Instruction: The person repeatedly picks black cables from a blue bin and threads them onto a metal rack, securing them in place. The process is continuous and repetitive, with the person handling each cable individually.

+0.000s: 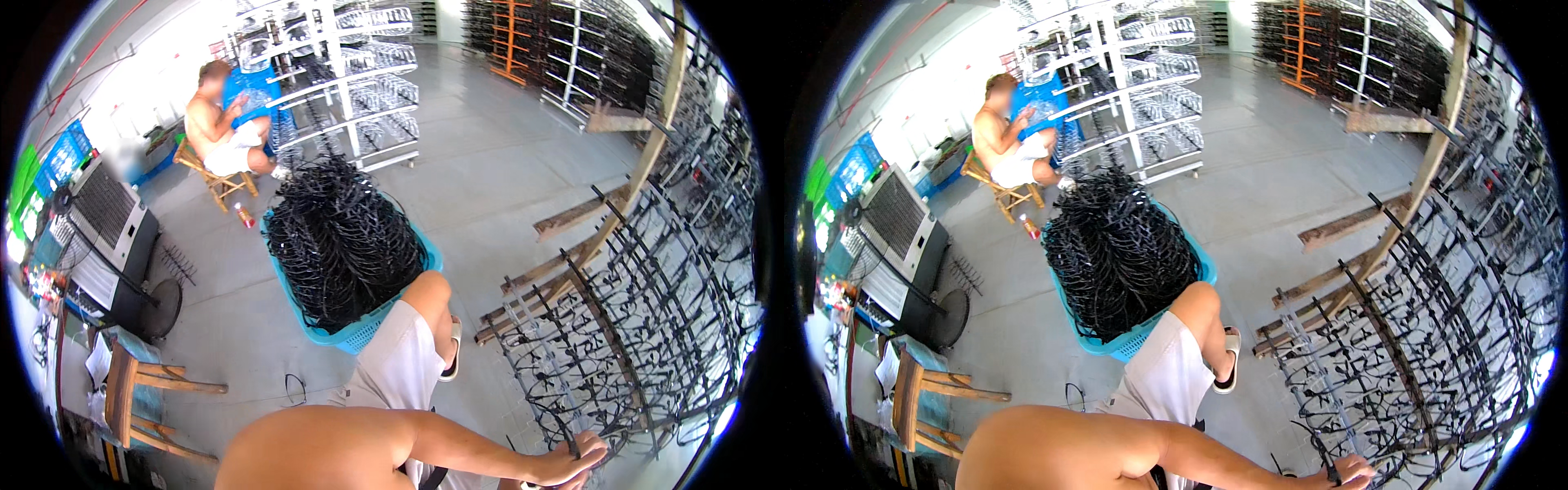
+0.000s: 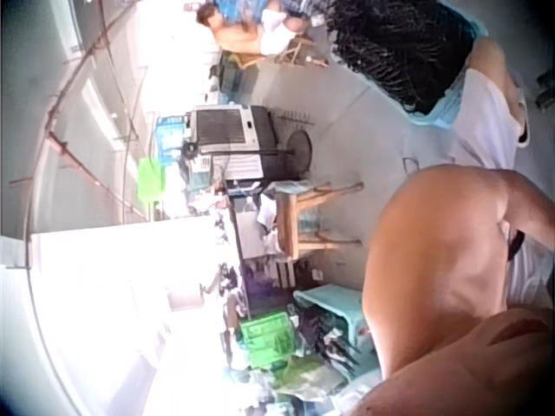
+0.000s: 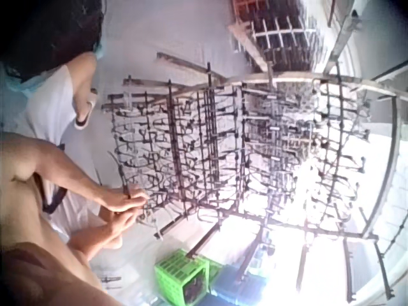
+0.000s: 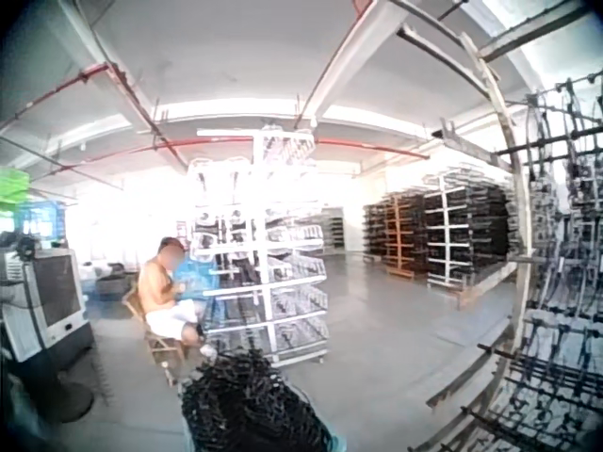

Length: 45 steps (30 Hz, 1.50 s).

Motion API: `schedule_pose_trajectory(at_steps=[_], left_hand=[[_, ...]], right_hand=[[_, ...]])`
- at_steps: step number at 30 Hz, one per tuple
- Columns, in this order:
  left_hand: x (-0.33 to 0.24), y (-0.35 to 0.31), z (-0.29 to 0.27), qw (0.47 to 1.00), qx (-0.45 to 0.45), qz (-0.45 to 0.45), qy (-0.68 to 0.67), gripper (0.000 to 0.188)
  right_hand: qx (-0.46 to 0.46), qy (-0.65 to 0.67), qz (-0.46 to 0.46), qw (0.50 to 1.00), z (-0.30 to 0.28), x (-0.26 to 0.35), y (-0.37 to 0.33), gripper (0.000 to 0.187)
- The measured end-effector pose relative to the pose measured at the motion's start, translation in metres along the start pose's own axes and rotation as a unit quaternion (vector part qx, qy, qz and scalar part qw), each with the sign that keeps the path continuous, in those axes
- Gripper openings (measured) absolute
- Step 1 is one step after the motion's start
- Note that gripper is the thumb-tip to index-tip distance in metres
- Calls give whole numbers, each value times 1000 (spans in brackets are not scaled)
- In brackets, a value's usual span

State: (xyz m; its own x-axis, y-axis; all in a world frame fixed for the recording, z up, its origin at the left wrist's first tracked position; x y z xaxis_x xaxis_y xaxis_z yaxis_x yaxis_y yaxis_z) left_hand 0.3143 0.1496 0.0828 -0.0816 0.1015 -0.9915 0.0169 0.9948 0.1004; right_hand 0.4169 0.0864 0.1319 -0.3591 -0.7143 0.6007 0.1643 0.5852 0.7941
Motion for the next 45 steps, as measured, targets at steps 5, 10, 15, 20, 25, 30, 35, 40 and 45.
schedule_pose_trajectory(at_steps=[5,10,15,20,25,30,35,40,45], left_hand=[[-13,15,-3,966,127,26,222,49],[-42,6,34,959,160,198,127,37],[-24,-5,98,931,157,278,179,22],[62,19,177,883,170,288,328,26],[78,38,140,882,222,134,395,30],[73,37,169,915,200,136,323,45],[61,18,162,897,153,202,363,31],[75,23,144,937,121,107,309,23],[63,22,145,925,70,212,307,17]], right_hand=[[137,246,213,936,5,-39,-36,26],[108,236,206,943,-58,-65,-42,27],[-29,214,238,947,-106,-40,-10,29],[-216,108,325,914,-193,-138,-31,31],[-359,76,324,872,-215,-168,-57,24],[-331,187,365,850,-198,-176,-25,25],[-282,148,379,869,-169,-139,-16,24],[-265,184,390,863,-144,-145,-4,25],[-185,137,452,862,-108,-224,-16,25]])
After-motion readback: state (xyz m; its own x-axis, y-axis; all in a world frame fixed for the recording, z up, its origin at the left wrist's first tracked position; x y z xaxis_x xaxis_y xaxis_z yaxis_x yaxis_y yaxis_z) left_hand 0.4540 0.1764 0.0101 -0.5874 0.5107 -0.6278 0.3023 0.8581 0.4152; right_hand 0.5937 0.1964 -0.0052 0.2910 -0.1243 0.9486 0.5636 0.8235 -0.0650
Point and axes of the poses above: each hand's wrist, its own y-axis towards the middle knuckle, its own z-axis out of the palm, x = y × z, the point moved 10 cm from there along y, towards the middle knuckle, and after that the axes turned 15 degrees about y, right-handed, at the moved point
